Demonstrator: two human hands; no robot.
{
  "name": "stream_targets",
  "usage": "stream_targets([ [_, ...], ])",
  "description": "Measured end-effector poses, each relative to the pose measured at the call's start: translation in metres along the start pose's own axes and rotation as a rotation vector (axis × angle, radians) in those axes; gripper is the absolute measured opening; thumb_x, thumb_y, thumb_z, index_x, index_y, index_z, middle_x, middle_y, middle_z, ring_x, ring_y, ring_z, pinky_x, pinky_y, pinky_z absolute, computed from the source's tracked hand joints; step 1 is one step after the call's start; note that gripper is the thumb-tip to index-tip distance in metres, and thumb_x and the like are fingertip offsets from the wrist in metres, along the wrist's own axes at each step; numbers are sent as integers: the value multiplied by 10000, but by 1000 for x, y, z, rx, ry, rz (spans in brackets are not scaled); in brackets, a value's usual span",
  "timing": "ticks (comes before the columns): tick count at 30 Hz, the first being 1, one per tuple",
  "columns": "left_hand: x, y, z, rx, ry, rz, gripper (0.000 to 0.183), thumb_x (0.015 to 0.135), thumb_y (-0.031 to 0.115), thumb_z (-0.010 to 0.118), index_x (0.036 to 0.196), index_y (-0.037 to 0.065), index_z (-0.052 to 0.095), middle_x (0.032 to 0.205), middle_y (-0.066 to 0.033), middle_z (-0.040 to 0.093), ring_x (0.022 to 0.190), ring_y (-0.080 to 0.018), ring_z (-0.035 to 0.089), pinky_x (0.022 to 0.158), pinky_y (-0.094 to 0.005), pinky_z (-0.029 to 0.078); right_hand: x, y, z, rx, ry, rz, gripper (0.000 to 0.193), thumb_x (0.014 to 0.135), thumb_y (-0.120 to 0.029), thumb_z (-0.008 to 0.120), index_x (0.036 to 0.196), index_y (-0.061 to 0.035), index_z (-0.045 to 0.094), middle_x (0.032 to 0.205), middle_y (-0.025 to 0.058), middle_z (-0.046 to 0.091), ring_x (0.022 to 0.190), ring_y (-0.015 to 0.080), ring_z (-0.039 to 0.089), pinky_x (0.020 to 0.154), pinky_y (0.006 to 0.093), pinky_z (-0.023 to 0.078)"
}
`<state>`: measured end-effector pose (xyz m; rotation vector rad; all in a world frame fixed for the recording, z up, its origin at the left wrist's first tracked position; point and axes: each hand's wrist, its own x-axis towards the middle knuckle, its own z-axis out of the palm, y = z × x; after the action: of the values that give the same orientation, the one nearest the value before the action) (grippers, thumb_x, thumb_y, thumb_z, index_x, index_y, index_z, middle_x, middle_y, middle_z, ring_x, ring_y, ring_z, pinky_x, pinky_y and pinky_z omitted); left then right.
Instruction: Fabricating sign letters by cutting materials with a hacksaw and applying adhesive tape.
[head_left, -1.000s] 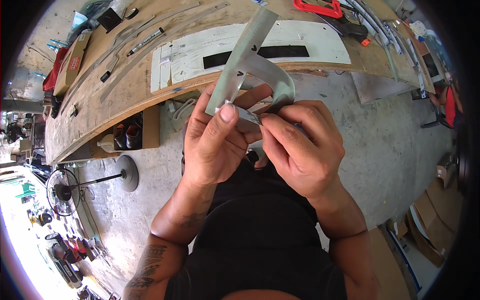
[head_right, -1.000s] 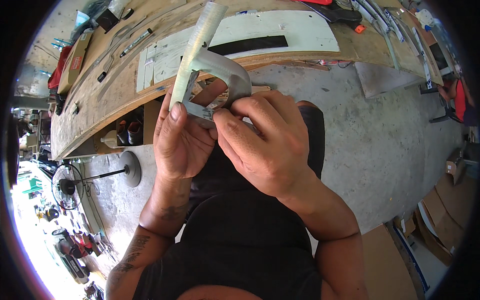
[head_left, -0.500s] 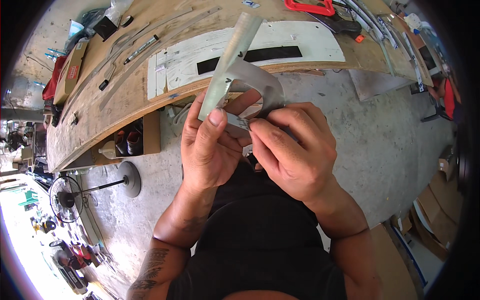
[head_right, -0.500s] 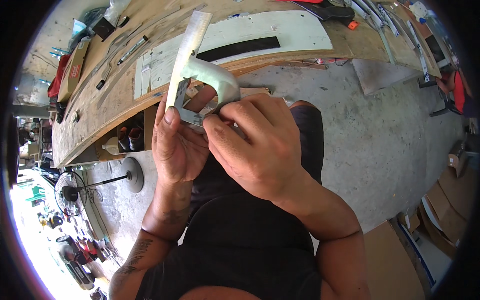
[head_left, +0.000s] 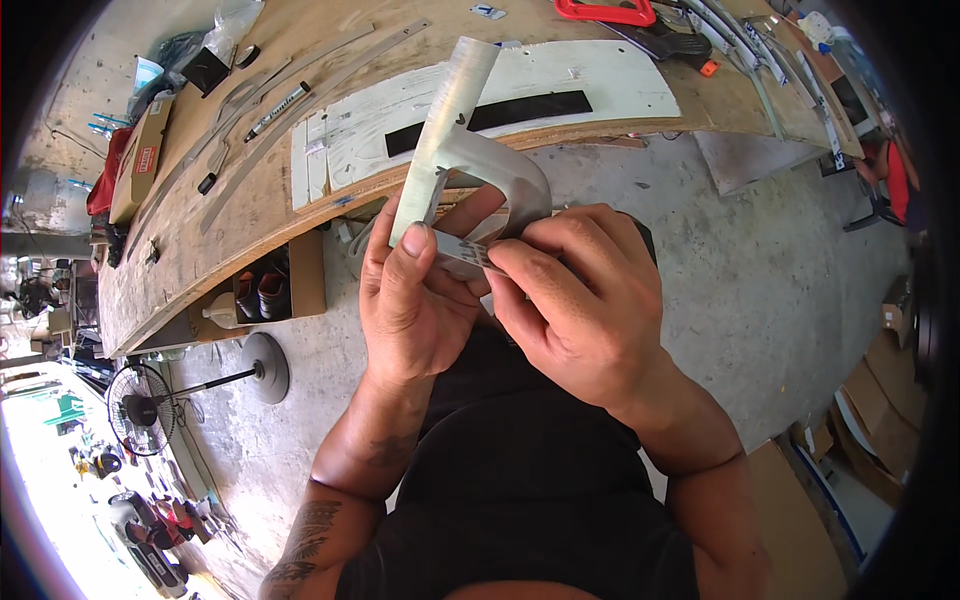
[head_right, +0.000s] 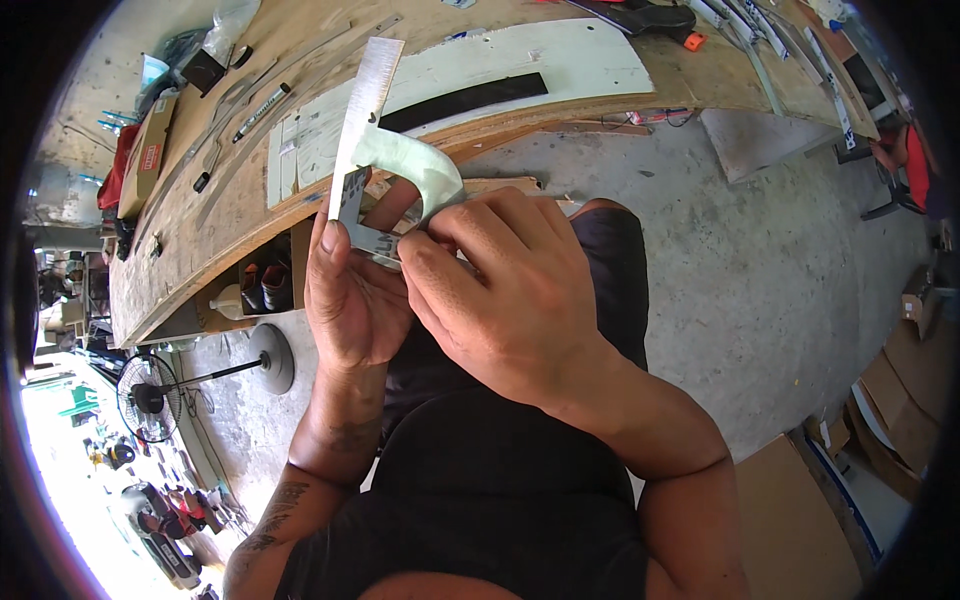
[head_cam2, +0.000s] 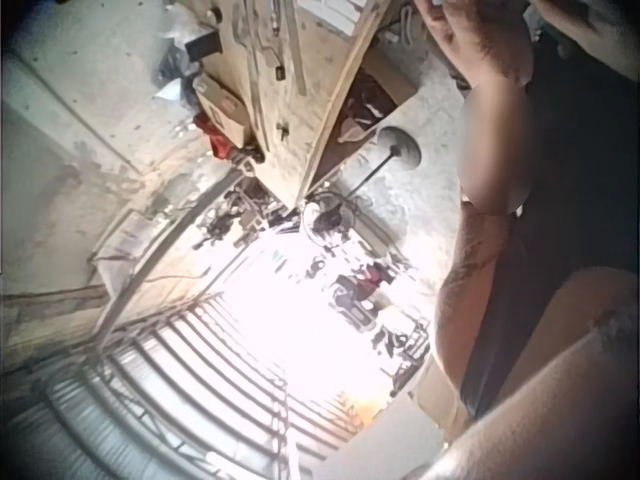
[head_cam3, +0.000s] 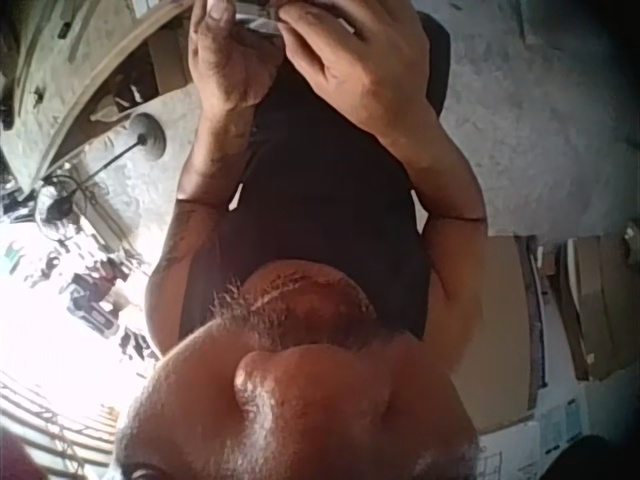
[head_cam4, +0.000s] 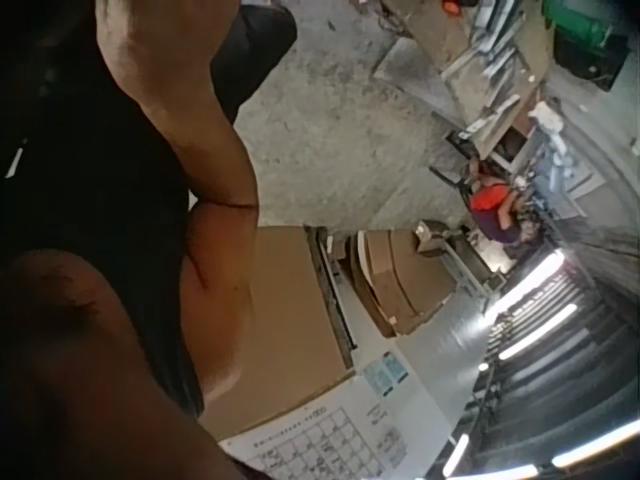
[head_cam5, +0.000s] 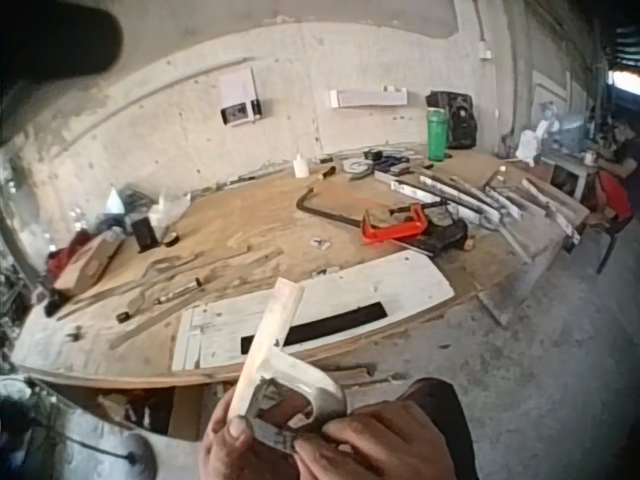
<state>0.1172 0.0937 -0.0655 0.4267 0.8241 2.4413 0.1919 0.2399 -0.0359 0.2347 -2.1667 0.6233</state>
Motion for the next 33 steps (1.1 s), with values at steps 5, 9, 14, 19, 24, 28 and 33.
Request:
stream_targets([
  [5,-2,-1,-9,-55,-60,20,592,1028,251,577,1505,5,327,1365,-346,550,1173,-414,648,934,-475,603,2,-8,-7,11,-18,3,301,667,12,812,935,-75,704,871,52,615,763,262,612,685,368,504],
  [9,-1,2,-10,-119,-172,12,606,1034,349,546,1501,29,330,1404,-305,535,1217,-429,616,987,-552,565,4,-12,-12,17,-28,-2,302,667,13,814,934,-73,703,875,54,613,771,265,609,691,376,504],
  [14,-3,2,0,-62,-115,47,622,1017,247,595,1523,31,305,1389,-332,536,1244,-455,591,1000,-568,550,5,-9,-12,7,-45,-31,309,665,14,815,943,-63,704,866,59,608,771,262,605,691,380,501],
  [19,-6,4,-2,43,-122,106,591,1001,202,622,1498,25,356,1378,-305,554,1266,-445,577,1045,-591,508,8,-14,-21,30,-86,-33,315,682,7,816,975,-45,712,878,69,626,782,265,612,709,386,509],
  [24,-9,0,0,1,-65,137,541,992,139,635,1454,-23,406,1335,-263,596,1286,-414,571,1055,-551,505,24,-7,-41,104,-103,-13,315,719,4,825,1014,-21,717,904,94,661,782,273,638,685,375,529],
  [28,-12,4,4,117,-97,134,515,991,91,625,1432,-62,408,1268,-220,638,1256,-337,600,1035,-468,516,34,11,-39,42,-63,-74,308,737,3,831,1023,-10,715,902,101,678,740,257,651,655,355,537],
  [33,-19,8,12,291,-20,143,490,978,51,634,1403,-84,432,1214,-177,655,1094,-205,651,860,-330,560,42,19,-32,22,-108,-144,283,746,-23,829,1004,-39,715,827,65,670,670,213,638,598,326,501],
])
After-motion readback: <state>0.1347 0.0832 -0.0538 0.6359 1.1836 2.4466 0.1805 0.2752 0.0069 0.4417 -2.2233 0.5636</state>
